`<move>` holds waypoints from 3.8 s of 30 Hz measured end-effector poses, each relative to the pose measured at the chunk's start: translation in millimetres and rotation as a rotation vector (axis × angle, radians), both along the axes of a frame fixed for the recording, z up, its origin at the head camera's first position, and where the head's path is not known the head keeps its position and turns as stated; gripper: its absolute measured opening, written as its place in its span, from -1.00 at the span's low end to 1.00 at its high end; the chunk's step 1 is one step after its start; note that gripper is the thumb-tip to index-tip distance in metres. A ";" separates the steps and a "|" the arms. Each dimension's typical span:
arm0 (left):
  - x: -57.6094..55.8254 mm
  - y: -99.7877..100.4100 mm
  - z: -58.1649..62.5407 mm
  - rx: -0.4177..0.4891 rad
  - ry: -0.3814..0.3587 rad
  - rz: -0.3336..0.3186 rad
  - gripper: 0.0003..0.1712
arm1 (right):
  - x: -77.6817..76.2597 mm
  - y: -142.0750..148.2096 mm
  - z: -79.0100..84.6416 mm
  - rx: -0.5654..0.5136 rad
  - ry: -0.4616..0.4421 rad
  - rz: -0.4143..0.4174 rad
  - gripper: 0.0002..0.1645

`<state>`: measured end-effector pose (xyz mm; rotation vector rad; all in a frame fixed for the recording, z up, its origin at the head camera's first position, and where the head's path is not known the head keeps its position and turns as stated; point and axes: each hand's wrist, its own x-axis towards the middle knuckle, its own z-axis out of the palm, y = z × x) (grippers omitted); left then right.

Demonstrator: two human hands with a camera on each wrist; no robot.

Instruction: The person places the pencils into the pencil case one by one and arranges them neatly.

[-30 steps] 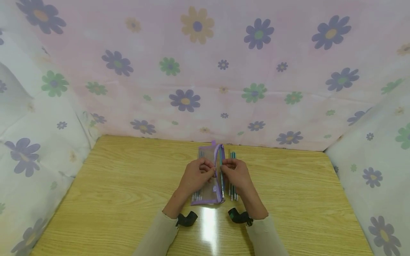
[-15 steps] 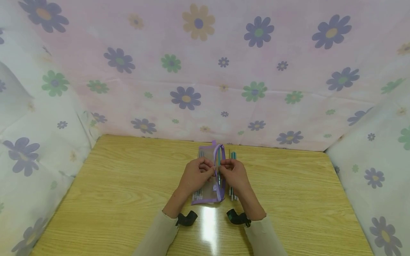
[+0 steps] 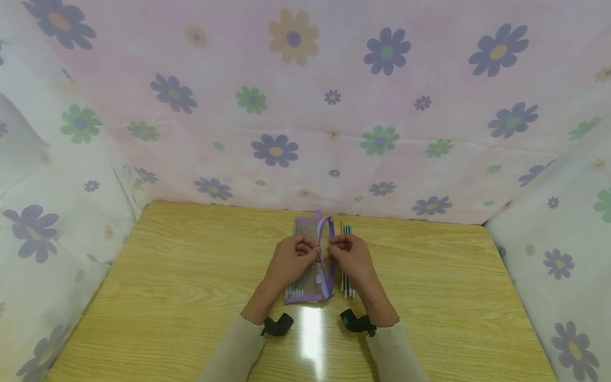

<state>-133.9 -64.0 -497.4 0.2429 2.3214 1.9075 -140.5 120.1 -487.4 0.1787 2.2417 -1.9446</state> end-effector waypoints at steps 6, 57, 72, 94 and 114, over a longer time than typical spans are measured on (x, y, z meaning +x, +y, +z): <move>-4.9 -2.4 3.5 0.004 -0.011 -0.002 -0.94 | -6.1 8.9 4.0 0.084 0.008 -0.023 -0.75; -5.0 -6.2 -1.4 0.001 -0.002 -0.027 -0.95 | -11.2 51.2 -11.2 0.651 0.027 0.028 -0.88; -5.7 -5.8 1.2 0.000 -0.010 -0.025 -0.95 | -10.6 46.3 -13.9 0.723 0.006 -0.016 -0.89; -6.9 -6.4 2.1 -0.005 -0.012 -0.024 -0.95 | -9.0 39.8 -5.0 0.844 -0.105 -0.018 -0.50; -5.5 -6.9 -0.2 -0.016 0.003 -0.026 -0.94 | -5.7 45.9 0.6 0.744 -0.068 -0.002 -0.61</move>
